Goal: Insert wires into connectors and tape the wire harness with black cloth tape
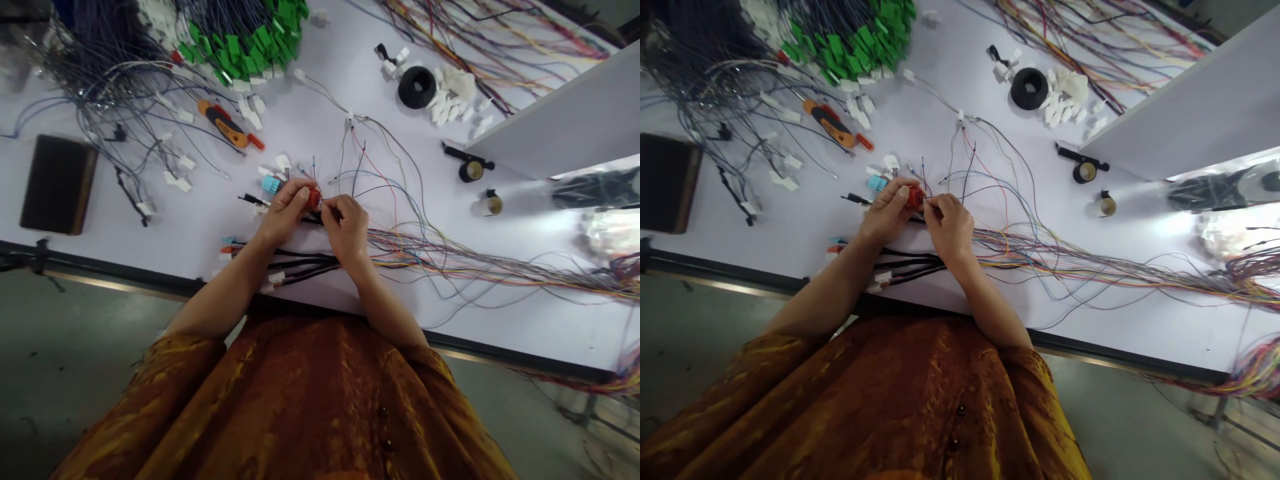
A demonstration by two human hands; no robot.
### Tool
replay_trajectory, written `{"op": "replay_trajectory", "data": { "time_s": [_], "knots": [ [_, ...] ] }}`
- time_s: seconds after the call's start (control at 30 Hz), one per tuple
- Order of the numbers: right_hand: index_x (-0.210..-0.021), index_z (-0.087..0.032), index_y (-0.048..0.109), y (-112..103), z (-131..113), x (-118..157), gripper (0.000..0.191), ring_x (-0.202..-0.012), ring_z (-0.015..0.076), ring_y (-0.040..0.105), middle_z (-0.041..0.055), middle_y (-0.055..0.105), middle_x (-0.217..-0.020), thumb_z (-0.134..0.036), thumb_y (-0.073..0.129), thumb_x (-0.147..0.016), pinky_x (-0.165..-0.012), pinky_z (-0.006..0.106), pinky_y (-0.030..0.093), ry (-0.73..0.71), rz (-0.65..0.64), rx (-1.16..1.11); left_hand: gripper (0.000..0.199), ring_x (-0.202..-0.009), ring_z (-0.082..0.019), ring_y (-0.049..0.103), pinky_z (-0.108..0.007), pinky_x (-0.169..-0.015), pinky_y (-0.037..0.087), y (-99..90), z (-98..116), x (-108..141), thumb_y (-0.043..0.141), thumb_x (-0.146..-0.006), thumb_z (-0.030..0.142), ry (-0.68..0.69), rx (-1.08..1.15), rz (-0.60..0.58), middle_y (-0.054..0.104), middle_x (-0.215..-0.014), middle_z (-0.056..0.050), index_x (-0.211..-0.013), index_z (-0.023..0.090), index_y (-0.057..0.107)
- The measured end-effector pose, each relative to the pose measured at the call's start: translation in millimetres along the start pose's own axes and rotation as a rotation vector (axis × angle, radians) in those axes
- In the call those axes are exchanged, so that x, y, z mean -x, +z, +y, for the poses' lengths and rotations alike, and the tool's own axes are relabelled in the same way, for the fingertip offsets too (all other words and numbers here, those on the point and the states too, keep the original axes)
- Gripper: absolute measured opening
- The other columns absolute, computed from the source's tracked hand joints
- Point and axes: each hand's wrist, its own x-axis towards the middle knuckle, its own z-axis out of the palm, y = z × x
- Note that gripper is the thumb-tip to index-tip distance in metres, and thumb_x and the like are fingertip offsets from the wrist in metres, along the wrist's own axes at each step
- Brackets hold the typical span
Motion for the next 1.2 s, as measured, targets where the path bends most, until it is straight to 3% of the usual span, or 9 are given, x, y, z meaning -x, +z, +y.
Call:
{"op": "replay_trajectory", "data": {
  "time_s": [0.17,0.27,0.4,0.5,0.6,0.73,0.87,1.03,1.2],
  "knots": [
    [-0.079,-0.021,0.058,0,-3,9,0.019,-0.079,0.0159,0.057,0.0030,0.064,-0.083,-0.027,0.052,-0.096,-0.075,0.029,0.043,-0.016,-0.009,-0.039,0.023,-0.076,-0.012,0.063,-0.022,-0.075,0.055,1.6,0,5,0.077,-0.086,0.042,-0.008,-0.089,-0.043,0.068,-0.085,-0.002,-0.099,0.023,0.074],
    [-0.081,-0.021,0.061,-24,-3,9,0.020,-0.076,0.0145,0.057,0.0016,0.063,-0.081,-0.030,0.054,-0.097,-0.073,0.029,0.044,-0.052,-0.054,-0.114,0.016,-0.068,-0.011,0.059,-0.022,-0.064,0.052,2.0,4,6,0.065,-0.094,0.034,-0.021,-0.087,0.035,0.066,-0.078,-0.002,-0.087,0.022,0.073],
    [-0.085,-0.019,0.063,-66,17,-8,0.022,-0.073,0.0138,0.056,0.0020,0.061,-0.080,-0.032,0.050,-0.098,-0.070,0.029,0.044,0.028,0.097,-0.108,0.034,-0.053,-0.011,0.049,-0.024,-0.052,0.043,-0.7,7,4,0.055,-0.098,0.039,-0.021,-0.050,0.056,0.052,-0.057,0.000,-0.071,0.021,0.065],
    [-0.077,-0.017,0.066,-84,38,-24,0.019,-0.069,0.0132,0.054,0.0007,0.061,-0.072,-0.026,0.056,-0.091,-0.068,0.029,0.041,0.063,-0.126,0.005,0.040,-0.048,-0.010,0.044,-0.026,-0.050,0.038,-2.1,7,4,0.058,-0.095,0.048,-0.017,-0.095,-0.010,0.045,-0.049,0.002,-0.066,0.020,0.062],
    [-0.073,-0.015,0.068,-85,47,-27,0.018,-0.067,0.0135,0.055,0.0008,0.063,-0.067,-0.023,0.058,-0.087,-0.068,0.029,0.040,0.108,-0.355,0.095,0.039,-0.046,-0.010,0.042,-0.026,-0.049,0.036,-3.5,7,4,0.063,-0.090,0.050,-0.017,-0.131,-0.053,0.043,-0.046,0.003,-0.066,0.019,0.061],
    [-0.097,-0.016,0.072,-76,36,-16,0.021,-0.080,0.0161,0.061,0.0055,0.073,-0.093,-0.032,0.061,-0.089,-0.074,0.029,0.043,0.088,-0.284,0.118,0.031,-0.045,-0.010,0.044,-0.027,-0.050,0.036,-6.3,6,3,0.065,-0.087,0.045,-0.004,-0.165,-0.079,0.047,-0.047,0.004,-0.071,0.018,0.063],
    [-0.090,-0.018,0.073,-75,33,-12,0.015,-0.081,0.0189,0.062,0.0050,0.073,-0.088,-0.022,0.059,-0.086,-0.073,0.030,0.042,0.195,-0.414,0.331,0.028,-0.046,-0.009,0.045,-0.026,-0.050,0.035,-7.3,5,3,0.061,-0.090,0.042,0.005,-0.257,-0.107,0.050,-0.049,0.003,-0.076,0.019,0.067],
    [-0.109,-0.014,0.068,-83,47,-17,0.030,-0.090,0.0266,0.064,0.0155,0.071,-0.108,-0.009,0.051,-0.085,-0.077,0.037,0.046,0.390,-0.187,0.629,0.030,-0.046,-0.010,0.046,-0.026,-0.051,0.036,-7.8,2,4,0.058,-0.093,0.042,0.038,-0.331,-0.109,0.051,-0.050,0.002,-0.076,0.021,0.069],
    [-0.110,-0.018,0.067,-80,33,-7,0.023,-0.098,0.0222,0.062,0.0121,0.066,-0.119,-0.016,0.050,-0.095,-0.083,0.034,0.047,0.068,-0.216,0.447,0.032,-0.048,-0.011,0.047,-0.026,-0.051,0.036,-10.4,1,3,0.060,-0.094,0.046,0.074,-0.367,-0.140,0.053,-0.053,0.001,-0.077,0.020,0.069]
  ]
}}
